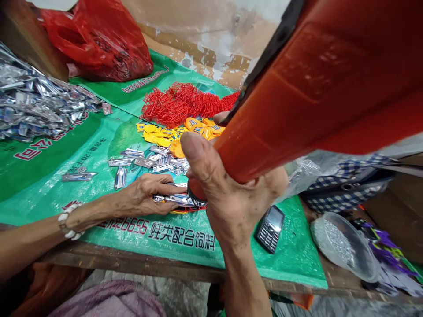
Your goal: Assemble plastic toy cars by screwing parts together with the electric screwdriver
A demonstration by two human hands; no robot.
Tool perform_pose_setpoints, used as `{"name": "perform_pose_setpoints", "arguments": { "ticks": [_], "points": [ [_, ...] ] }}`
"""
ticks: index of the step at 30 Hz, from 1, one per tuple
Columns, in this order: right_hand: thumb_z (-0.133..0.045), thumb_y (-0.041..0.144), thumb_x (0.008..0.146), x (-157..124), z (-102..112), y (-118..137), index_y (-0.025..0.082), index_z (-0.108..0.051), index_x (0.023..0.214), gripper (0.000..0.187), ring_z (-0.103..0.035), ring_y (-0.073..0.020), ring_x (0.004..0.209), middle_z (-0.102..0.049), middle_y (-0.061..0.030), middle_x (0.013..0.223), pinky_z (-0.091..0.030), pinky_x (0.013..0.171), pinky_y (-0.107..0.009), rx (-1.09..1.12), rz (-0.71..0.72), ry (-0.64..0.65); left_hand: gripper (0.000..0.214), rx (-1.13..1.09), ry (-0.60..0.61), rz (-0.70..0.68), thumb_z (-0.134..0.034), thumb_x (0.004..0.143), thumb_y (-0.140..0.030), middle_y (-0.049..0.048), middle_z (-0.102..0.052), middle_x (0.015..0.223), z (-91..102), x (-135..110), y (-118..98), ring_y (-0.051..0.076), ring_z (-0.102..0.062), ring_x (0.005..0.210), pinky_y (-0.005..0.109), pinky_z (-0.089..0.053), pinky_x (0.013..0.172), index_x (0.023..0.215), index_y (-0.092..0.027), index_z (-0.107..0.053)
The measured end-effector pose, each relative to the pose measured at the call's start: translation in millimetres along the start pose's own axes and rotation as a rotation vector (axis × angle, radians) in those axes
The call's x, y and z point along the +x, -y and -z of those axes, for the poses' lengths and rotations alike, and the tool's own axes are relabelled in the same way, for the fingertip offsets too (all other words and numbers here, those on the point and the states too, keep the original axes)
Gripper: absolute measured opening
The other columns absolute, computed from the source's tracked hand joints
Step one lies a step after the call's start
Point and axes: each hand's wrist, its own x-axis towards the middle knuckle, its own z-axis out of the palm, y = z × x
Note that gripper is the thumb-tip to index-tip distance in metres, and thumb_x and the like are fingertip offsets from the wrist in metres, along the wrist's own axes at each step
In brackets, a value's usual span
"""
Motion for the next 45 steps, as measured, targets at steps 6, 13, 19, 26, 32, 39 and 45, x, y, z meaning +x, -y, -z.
{"name": "perform_pose_setpoints", "arguments": {
  "ticks": [6, 13, 19, 26, 32, 39, 45],
  "points": [
    [-0.076, 0.038, 0.076, 6, -8, 1, 0.027, -0.064, 0.084, 0.018, -0.054, -0.0158, 0.048, -0.055, 0.0047, 0.059, -0.048, 0.046, -0.032, 0.15, 0.034, -0.126, 0.031, -0.085, -0.004, 0.14, -0.06, 0.088, -0.033, 0.001, -0.061, 0.072, 2.4, 1, -4, 0.012, -0.053, 0.06, 0.021, -0.041, 0.057, 0.113, -0.021, -0.074],
    [-0.076, 0.03, 0.075, 23, 8, -2, 0.025, -0.069, 0.088, 0.016, -0.051, -0.0094, 0.049, -0.053, 0.005, 0.066, -0.048, 0.045, -0.025, 0.24, 0.129, -0.281, 0.037, -0.402, 0.074, 0.521, -0.056, 0.09, -0.04, 0.0052, -0.074, 0.079, 13.0, 5, 3, 0.016, -0.065, 0.067, 0.023, -0.048, 0.053, 0.107, -0.013, -0.074],
    [-0.084, 0.031, 0.065, 25, 18, -20, 0.019, -0.068, 0.089, 0.032, -0.056, -0.012, 0.047, -0.058, 0.0044, 0.064, -0.049, 0.044, -0.027, 0.194, 0.021, -0.226, 0.046, -0.027, -0.022, 0.405, -0.042, 0.098, -0.04, 0.0045, -0.066, 0.07, 13.6, 5, 10, 0.017, -0.06, 0.07, 0.031, -0.049, 0.068, 0.072, -0.014, -0.07],
    [-0.079, 0.033, 0.073, 17, 28, -26, 0.024, -0.062, 0.096, 0.03, -0.066, -0.0174, 0.07, -0.066, 0.0001, 0.086, -0.055, 0.069, -0.036, 0.099, -0.029, -0.089, 0.068, 0.217, 0.059, -0.048, -0.061, 0.089, -0.053, 0.0166, -0.048, 0.142, 17.0, -10, 10, 0.031, -0.045, 0.13, 0.052, -0.041, 0.106, 0.143, -0.018, -0.042],
    [-0.077, 0.03, 0.076, 5, 33, -32, 0.034, -0.056, 0.119, 0.048, -0.062, -0.0202, 0.103, -0.061, -0.0013, 0.114, -0.048, 0.098, -0.043, -0.069, 0.122, -0.165, 0.065, 0.191, 0.065, 0.026, -0.068, 0.083, -0.033, 0.0141, -0.061, 0.124, 11.3, -15, 17, 0.028, -0.059, 0.11, 0.047, -0.05, 0.093, 0.141, -0.016, -0.043],
    [-0.071, 0.024, 0.081, -63, 54, -51, 0.028, -0.061, 0.122, 0.042, -0.06, -0.0236, 0.111, -0.064, -0.0059, 0.117, -0.048, 0.099, -0.049, -0.526, 0.236, -0.034, 0.069, -0.17, 0.16, 0.372, -0.081, 0.067, -0.028, 0.0068, -0.072, 0.105, 24.5, -9, -12, 0.024, -0.068, 0.088, 0.033, -0.054, 0.075, 0.131, -0.015, -0.058],
    [-0.063, 0.033, 0.088, -88, 44, -70, 0.026, -0.057, 0.13, 0.043, -0.064, -0.0248, 0.117, -0.065, -0.0091, 0.127, -0.058, 0.094, -0.044, -0.573, 0.158, 0.456, 0.043, -0.208, 0.276, 0.338, -0.08, 0.072, -0.031, 0.0041, -0.07, 0.1, 26.5, -8, -14, 0.024, -0.065, 0.091, 0.034, -0.052, 0.079, 0.112, -0.019, -0.07]
  ]
}}
